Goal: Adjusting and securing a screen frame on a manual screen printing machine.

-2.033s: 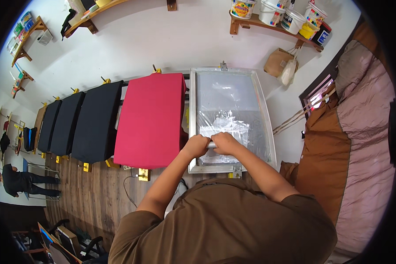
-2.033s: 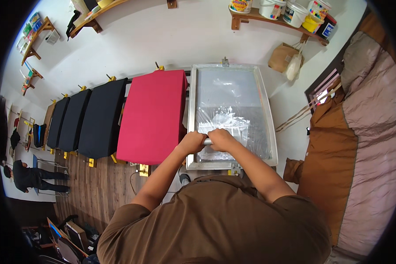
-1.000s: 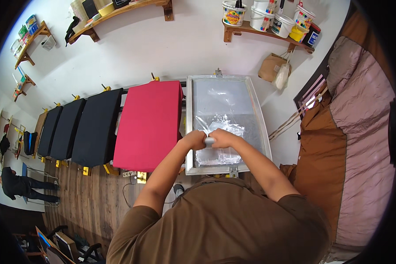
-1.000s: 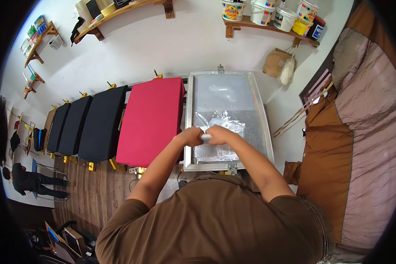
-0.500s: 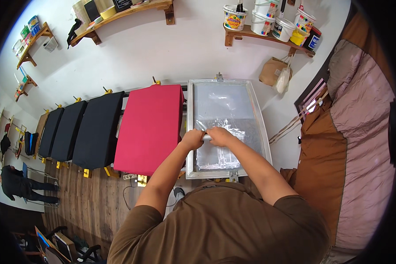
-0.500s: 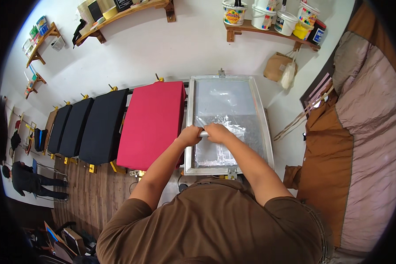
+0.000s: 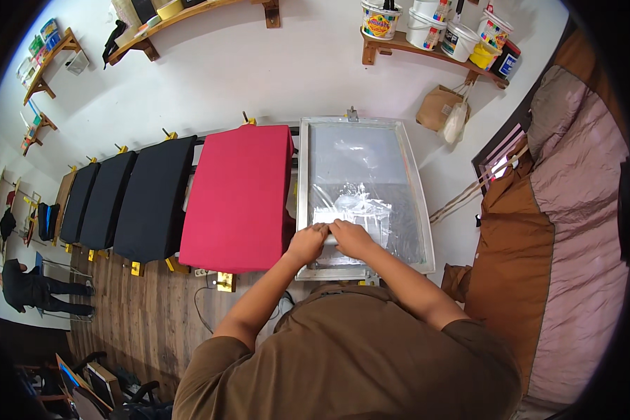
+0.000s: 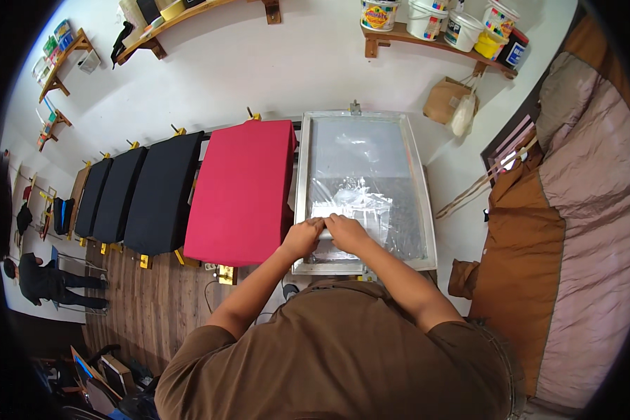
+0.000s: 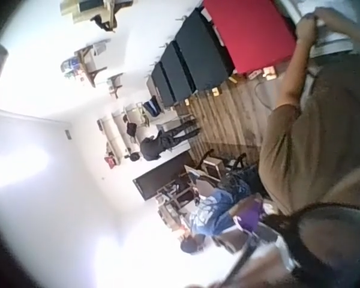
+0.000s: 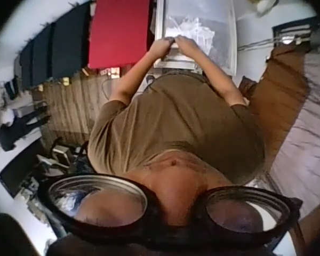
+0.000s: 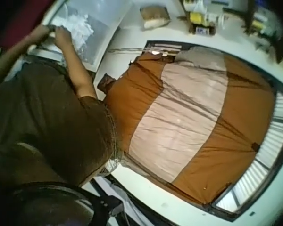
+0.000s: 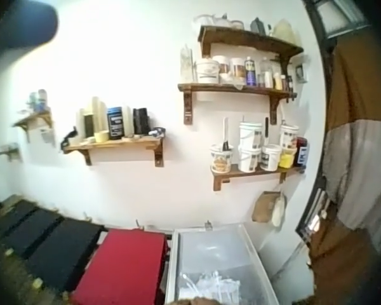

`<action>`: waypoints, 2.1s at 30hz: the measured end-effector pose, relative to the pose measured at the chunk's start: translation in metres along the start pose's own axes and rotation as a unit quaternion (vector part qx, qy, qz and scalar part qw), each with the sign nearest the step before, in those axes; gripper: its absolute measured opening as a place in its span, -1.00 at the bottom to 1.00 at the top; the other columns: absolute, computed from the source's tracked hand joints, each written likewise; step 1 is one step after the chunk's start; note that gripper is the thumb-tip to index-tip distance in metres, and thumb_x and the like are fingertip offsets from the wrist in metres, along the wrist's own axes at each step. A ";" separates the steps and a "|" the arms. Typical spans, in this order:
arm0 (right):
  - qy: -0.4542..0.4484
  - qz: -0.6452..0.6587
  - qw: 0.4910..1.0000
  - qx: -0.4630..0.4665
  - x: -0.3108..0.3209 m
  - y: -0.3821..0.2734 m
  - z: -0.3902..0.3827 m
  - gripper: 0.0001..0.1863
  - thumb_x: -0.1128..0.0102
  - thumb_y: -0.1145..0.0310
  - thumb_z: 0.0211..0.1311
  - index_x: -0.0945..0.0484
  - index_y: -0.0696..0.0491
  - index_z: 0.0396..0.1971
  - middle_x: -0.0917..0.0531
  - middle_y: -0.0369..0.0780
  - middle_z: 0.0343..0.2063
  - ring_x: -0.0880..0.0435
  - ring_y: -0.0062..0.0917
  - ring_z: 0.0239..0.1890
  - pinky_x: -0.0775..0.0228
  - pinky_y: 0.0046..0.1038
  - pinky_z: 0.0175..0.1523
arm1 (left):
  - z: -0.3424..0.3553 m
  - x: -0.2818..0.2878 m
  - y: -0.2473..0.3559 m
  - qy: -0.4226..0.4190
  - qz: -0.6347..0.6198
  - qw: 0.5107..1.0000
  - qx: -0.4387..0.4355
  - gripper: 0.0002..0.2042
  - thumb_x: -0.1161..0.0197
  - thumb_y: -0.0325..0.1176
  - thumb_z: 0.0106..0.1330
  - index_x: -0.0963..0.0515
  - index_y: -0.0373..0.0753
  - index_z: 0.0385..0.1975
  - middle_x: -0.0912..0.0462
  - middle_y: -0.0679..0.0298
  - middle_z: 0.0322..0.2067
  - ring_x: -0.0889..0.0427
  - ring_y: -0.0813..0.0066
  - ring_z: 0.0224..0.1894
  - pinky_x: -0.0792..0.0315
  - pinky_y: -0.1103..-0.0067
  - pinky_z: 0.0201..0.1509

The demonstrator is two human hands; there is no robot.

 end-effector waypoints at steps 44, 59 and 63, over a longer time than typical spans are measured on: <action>-0.136 0.067 0.988 -0.014 0.025 0.067 0.091 -0.70 -0.34 0.33 -0.03 -0.62 0.12 -0.26 -0.70 0.01 -0.40 -0.71 -0.06 -0.26 -0.56 -0.16 -0.06 | 0.099 0.002 -0.076 -0.150 -0.038 0.987 0.050 -0.81 -0.25 -0.45 0.00 -0.70 -0.19 -0.37 -0.73 -0.02 -0.31 -0.73 -0.03 -0.19 -0.61 0.23 -0.05; -0.051 0.032 0.998 -0.027 0.014 0.029 0.037 -0.73 -0.32 0.47 -0.08 -0.56 0.13 -0.29 -0.67 -0.04 -0.30 -0.68 -0.07 -0.15 -0.54 -0.09 -0.03 | 0.045 -0.003 -0.033 -0.057 -0.008 0.997 0.046 -0.88 -0.27 -0.46 0.06 -0.65 -0.24 -0.39 -0.70 -0.01 -0.44 -0.72 -0.05 -0.33 -0.61 0.17 -0.17; -0.046 0.041 0.998 -0.029 0.012 0.016 0.015 -0.70 -0.37 0.44 -0.09 -0.54 0.13 -0.29 -0.67 -0.05 -0.30 -0.68 -0.06 -0.17 -0.54 -0.09 -0.05 | 0.024 -0.001 -0.013 -0.054 -0.004 0.998 0.037 -0.90 -0.23 -0.45 0.12 -0.62 -0.26 -0.38 -0.69 -0.02 -0.46 -0.71 -0.05 -0.35 -0.60 0.16 -0.21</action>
Point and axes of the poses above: each hand's wrist, its own z-axis towards the middle knuckle, its own x-axis out of the back of the hand, y = z × x, the point moved 8 cm from there along z, towards the middle knuckle
